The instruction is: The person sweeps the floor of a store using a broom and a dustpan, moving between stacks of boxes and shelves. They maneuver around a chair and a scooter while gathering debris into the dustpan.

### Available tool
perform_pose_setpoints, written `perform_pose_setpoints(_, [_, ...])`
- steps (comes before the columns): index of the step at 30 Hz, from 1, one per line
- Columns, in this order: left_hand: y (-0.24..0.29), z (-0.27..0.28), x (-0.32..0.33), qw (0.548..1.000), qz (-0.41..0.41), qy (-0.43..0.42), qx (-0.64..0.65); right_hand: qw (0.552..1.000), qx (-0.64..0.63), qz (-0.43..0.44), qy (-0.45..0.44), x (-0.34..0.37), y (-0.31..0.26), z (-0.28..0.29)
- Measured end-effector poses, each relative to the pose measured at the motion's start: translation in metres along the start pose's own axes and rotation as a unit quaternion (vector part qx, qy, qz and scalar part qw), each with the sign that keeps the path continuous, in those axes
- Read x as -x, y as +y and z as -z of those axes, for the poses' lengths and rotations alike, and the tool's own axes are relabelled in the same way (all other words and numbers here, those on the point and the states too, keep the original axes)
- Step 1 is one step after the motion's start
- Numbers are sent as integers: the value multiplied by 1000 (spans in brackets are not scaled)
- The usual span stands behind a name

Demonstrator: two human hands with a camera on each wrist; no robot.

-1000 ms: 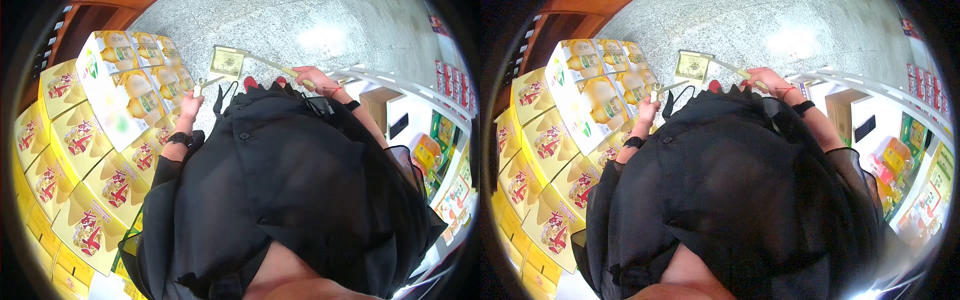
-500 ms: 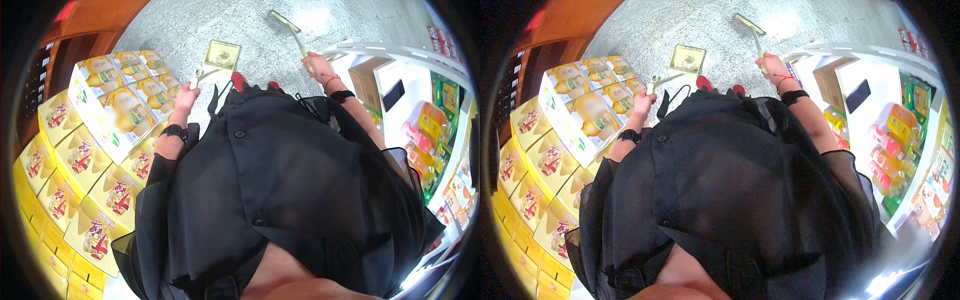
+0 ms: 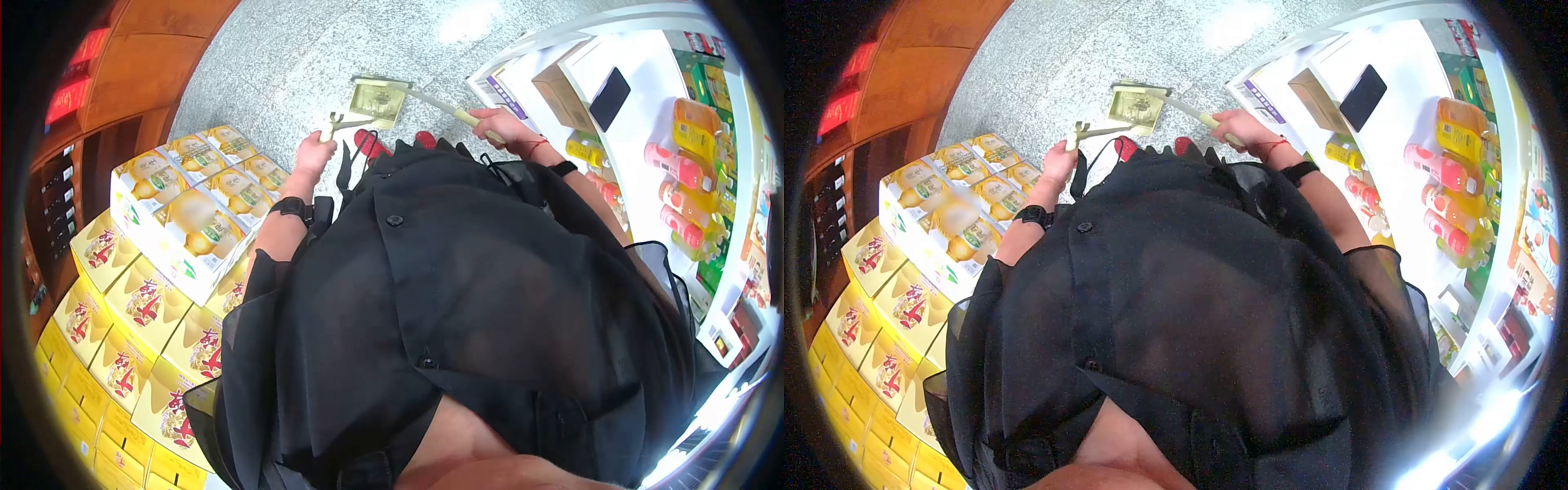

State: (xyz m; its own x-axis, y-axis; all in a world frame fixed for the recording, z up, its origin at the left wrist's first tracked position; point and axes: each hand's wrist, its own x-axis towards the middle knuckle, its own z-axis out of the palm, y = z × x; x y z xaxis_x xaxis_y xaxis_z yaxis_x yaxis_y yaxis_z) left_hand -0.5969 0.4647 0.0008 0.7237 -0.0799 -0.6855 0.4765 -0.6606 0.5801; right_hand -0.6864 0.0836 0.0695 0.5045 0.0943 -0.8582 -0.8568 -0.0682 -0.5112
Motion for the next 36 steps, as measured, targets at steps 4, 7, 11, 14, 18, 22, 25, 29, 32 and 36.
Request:
perform_pose_setpoints(4, [5, -12, 8, 999, -41, 18, -21, 998, -57, 1, 18, 17, 10, 24])
perform_pose_setpoints(7, [7, -13, 21, 999, -44, 19, -1, 994, -88, 8, 62, 16, 19, 44])
perform_pose_setpoints(11, [-15, -19, 20, 999, -19, 15, 27, 989, -91, 56, 104, -20, 30, 69])
perform_pose_setpoints(14, [-18, -29, 29, 998, -10, 25, 56, 982, -108, 60, 141, -40, 26, 71])
perform_pose_setpoints(18, [-29, -46, 38, 997, 13, 31, 68, 981, -120, 24, 148, -67, 37, 87])
perform_pose_setpoints(22, [-18, -55, 53, 999, 2, 40, 15, 983, -143, 3, 115, -36, 49, 89])
perform_pose_setpoints(25, [-25, -66, 50, 999, 18, 36, 11, 992, -85, 4, 89, -13, 69, 89])
perform_pose_setpoints(29, [-29, -77, 51, 999, 23, 37, -1, 1000, -2, 25, 3, -20, 103, 95])
perform_pose_setpoints(32, [-29, -82, 54, 999, 13, 32, 26, 996, 72, 42, 9, -19, 114, 92])
perform_pose_setpoints(36, [-55, -80, 39, 999, 10, 7, 53, 996, 60, 30, -53, 28, 80, 79])
